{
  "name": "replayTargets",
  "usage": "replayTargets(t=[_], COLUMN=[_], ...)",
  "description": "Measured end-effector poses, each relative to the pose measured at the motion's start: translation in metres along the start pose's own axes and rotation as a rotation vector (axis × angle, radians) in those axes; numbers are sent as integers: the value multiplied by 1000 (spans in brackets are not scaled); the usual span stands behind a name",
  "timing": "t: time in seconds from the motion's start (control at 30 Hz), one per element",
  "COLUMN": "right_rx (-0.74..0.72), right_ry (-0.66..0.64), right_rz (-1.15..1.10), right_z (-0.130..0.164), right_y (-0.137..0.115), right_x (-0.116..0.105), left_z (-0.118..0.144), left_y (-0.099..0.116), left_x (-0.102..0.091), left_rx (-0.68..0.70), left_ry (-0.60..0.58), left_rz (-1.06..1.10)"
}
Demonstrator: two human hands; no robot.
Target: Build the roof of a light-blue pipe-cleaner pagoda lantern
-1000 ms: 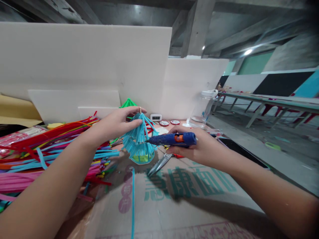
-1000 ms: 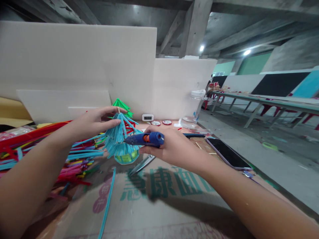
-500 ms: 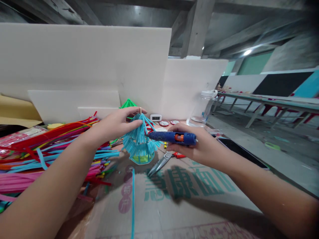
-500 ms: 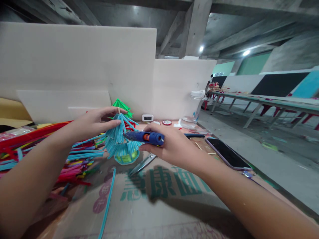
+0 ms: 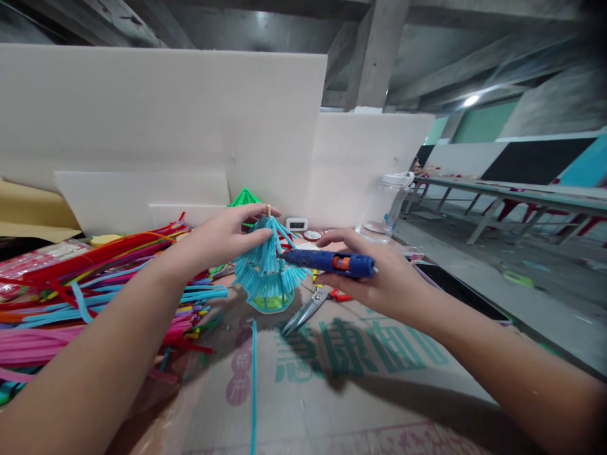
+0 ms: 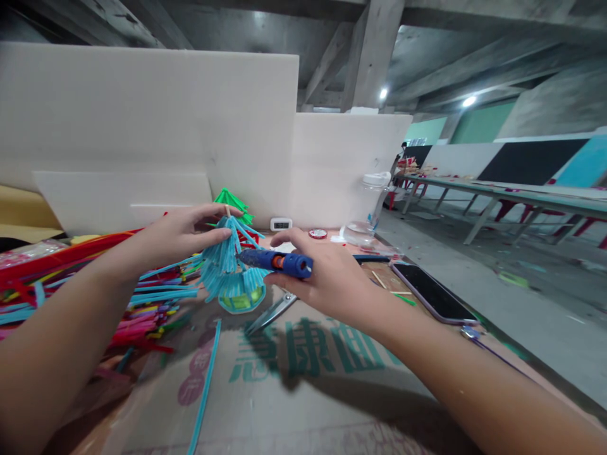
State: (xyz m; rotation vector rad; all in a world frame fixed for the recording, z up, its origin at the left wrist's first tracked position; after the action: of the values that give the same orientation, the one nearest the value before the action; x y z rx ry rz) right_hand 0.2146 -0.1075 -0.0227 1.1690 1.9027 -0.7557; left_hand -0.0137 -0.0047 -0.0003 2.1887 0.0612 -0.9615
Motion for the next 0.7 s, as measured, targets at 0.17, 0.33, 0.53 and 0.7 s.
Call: replayTargets(t=[0.17,0.33,0.53,0.7], right_rx=[-26,-87,-100,-93], right_ry=[7,26,42,13], right_rz=[-3,6,63,32], right_z=[0,1,3,2], right_y=[0,0,-1,-2], right_x=[0,1,-1,-2], left_z=[0,0,-1,0], left_y=[0,1,-1,-2], left_x=[0,0,0,0], left_rx=[-4,-6,-5,-6], left_ry=[-1,7,-2,-6], left_rz=[-7,4,2,9])
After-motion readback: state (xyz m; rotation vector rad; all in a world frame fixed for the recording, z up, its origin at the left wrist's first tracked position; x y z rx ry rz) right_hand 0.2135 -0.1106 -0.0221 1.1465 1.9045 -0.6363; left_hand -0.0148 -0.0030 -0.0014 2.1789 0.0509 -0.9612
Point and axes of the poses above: each hand's wrist, its own z-axis away from the middle knuckle, its own x-axis out of the palm, y = z × x, the point moved 2 cm from there along -z, towards the middle knuckle, and after that the axes turned 11 degrees about z, right-handed, at the moved point
